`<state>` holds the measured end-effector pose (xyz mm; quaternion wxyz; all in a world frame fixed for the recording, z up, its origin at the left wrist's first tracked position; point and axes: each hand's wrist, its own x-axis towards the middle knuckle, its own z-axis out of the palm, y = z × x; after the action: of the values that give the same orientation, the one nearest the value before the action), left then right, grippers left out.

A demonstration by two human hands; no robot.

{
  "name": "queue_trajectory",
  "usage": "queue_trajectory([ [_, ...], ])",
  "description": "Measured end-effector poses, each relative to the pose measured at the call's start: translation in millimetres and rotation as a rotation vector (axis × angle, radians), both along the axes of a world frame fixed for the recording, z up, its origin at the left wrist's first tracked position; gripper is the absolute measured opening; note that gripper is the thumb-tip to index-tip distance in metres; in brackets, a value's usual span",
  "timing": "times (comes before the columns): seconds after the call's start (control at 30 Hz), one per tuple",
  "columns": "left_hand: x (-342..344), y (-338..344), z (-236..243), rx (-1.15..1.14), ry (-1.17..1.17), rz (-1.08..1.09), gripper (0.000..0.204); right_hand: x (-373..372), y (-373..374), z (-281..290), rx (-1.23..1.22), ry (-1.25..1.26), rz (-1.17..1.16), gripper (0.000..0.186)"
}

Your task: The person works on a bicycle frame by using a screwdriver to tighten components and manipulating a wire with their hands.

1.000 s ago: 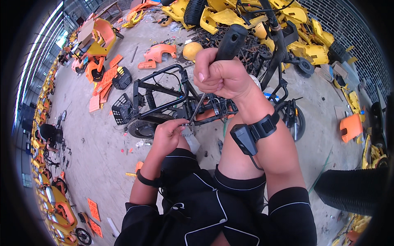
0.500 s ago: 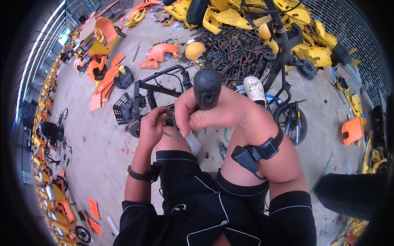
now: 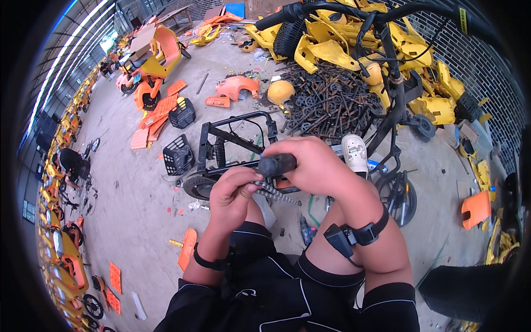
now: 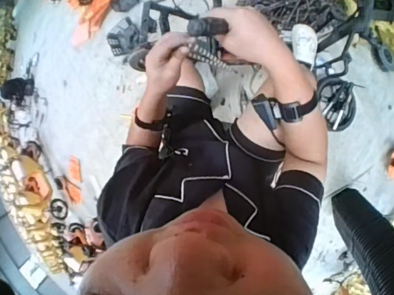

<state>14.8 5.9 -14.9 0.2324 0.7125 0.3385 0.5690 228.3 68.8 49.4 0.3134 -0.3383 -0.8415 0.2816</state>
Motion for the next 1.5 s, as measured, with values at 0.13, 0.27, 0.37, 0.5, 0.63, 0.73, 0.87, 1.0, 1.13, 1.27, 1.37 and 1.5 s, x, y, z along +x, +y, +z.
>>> queue_trajectory([
  [0.13, -1, -8, 3, -0.16, -0.272, 0.036, 0.014, -14, -3, 2, -0.586, 0.017, 0.125, 0.025],
  [0.27, -2, -14, 5, -0.33, -0.575, 0.017, 0.019, -31, -10, -9, -0.604, 0.281, 0.258, 0.036],
  [0.37, -5, -21, 8, -0.369, -0.672, 0.029, 0.021, -38, -10, -9, -0.457, 0.149, 0.252, 0.039],
  [0.5, -7, -28, 12, -0.4, -0.733, -0.028, 0.023, -45, -22, 6, -0.487, 0.181, 0.151, 0.036],
  [0.63, -6, -35, 18, -0.326, -0.628, -0.036, 0.022, -43, -21, 3, -0.377, 0.295, 0.137, 0.023],
  [0.73, -6, -47, 18, -0.287, -0.524, 0.015, 0.024, -43, -24, 0, -0.04, 0.368, 0.208, 0.024],
  [0.87, 0, -53, 25, -0.253, -0.382, 0.09, 0.029, -39, -28, 3, 0.152, 0.351, 0.233, 0.032],
  [1.0, 1, -57, 30, -0.176, -0.153, 0.224, 0.024, -38, -35, 3, 0.199, 0.331, 0.252, 0.032],
  [1.13, -6, -67, 39, -0.126, 0.043, 0.308, 0.019, -35, -46, 8, 0.189, 0.25, 0.25, 0.032],
  [1.27, -16, -78, 37, -0.135, 0.129, 0.279, 0.018, -36, -50, 9, 0.196, 0.126, 0.267, 0.035],
  [1.37, -20, -82, 29, -0.141, 0.155, 0.287, 0.02, -36, -58, 7, 0.181, 0.053, 0.247, 0.036],
  [1.5, -23, -86, 24, -0.108, 0.223, 0.338, 0.021, -36, -67, 6, 0.14, 0.031, 0.25, 0.047],
])
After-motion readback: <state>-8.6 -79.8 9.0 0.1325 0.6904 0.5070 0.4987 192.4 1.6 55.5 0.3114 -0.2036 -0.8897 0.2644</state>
